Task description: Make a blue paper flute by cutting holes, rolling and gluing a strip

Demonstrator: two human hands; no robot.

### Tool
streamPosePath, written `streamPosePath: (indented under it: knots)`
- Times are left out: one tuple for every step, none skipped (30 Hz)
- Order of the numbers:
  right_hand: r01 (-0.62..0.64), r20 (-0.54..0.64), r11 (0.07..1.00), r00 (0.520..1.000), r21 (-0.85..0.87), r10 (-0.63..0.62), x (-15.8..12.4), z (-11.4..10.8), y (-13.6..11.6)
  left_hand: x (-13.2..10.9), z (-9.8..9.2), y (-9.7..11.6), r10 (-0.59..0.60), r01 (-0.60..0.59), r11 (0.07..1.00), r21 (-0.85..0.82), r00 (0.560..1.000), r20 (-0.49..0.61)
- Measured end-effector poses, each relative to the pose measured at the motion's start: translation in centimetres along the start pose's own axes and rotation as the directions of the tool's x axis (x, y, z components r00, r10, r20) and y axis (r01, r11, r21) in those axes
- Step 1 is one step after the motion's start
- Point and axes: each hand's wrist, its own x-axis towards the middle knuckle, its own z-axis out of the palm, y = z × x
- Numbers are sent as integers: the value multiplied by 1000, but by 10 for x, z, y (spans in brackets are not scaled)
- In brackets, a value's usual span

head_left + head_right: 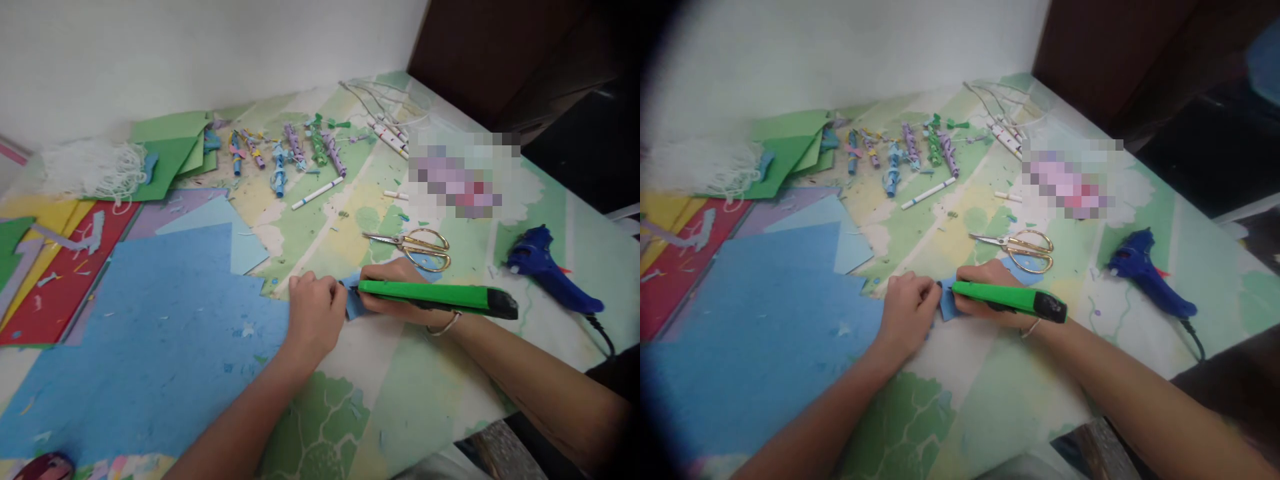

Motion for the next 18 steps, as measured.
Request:
streamPosePath:
  knots:
    - [-17, 12, 1000, 1000, 5, 17, 1, 0, -2, -1, -1, -1, -1, 1, 1000, -3, 1000, 12]
    - [-37, 18, 999, 999, 1, 37, 2, 0, -4, -1, -2, -2, 2, -2, 1000, 2, 1000, 22]
    - [-62, 11, 998, 998, -9, 62, 3, 0, -6, -2, -2, -3, 7, -7, 1000, 12, 1000, 28]
    - [-82, -5, 996, 997, -17, 82, 4, 1, -6, -2, -2, -4, 14, -15, 1000, 27, 1000, 27]
    - [-89, -19, 996, 996, -16, 89, 4, 3, -6, -1, -1, -5, 19, -19, 999, 45, 1000, 17]
    - [-88, -34, 996, 996, -8, 87, 5, 5, -6, 0, 0, -6, 22, -22, 998, 64, 1000, 2]
    - [-85, -55, 996, 995, 2, 85, 4, 7, -5, 1, 1, -6, 25, -24, 996, 83, 1000, -14]
    - [-76, -86, 997, 993, 13, 77, 4, 10, -4, 2, 2, -7, 32, -29, 994, 101, 999, -22]
    - [-57, -113, 998, 992, 29, 60, 3, 13, -3, 3, 2, -8, 43, -40, 993, 115, 999, -20]
    - [-34, -135, 998, 990, 48, 40, 2, 16, -1, 4, 3, -9, 57, -56, 990, 129, 998, -8]
    - [-12, -151, 998, 988, 69, 22, 0, 18, 0, 5, 3, -10, 72, -73, 987, 141, 997, 10]
    - [4, -159, 996, 987, 87, 10, -1, 20, 1, 6, 3, -11, 85, -88, 985, 149, 996, 26]
    - [13, -161, 995, 987, 99, 3, -2, 21, 2, 6, 3, -11, 93, -97, 983, 157, 995, 36]
    - [15, -162, 995, 987, 101, 1, -3, 22, 2, 7, 2, -11, 97, -102, 981, 163, 994, 41]
    - [9, -168, 995, 986, 95, 7, -3, 23, 3, 7, 2, -12, 98, -104, 980, 168, 994, 41]
    - [2, -177, 996, 984, 86, 13, -4, 23, 3, 7, 2, -11, 99, -104, 980, 171, 994, 39]
    - [-3, -185, 997, 983, 81, 18, -4, 24, 3, 7, 2, -11, 98, -103, 980, 171, 994, 37]
    - [-10, -192, 997, 981, 78, 25, -5, 24, 2, 6, 2, -11, 98, -103, 980, 169, 995, 36]
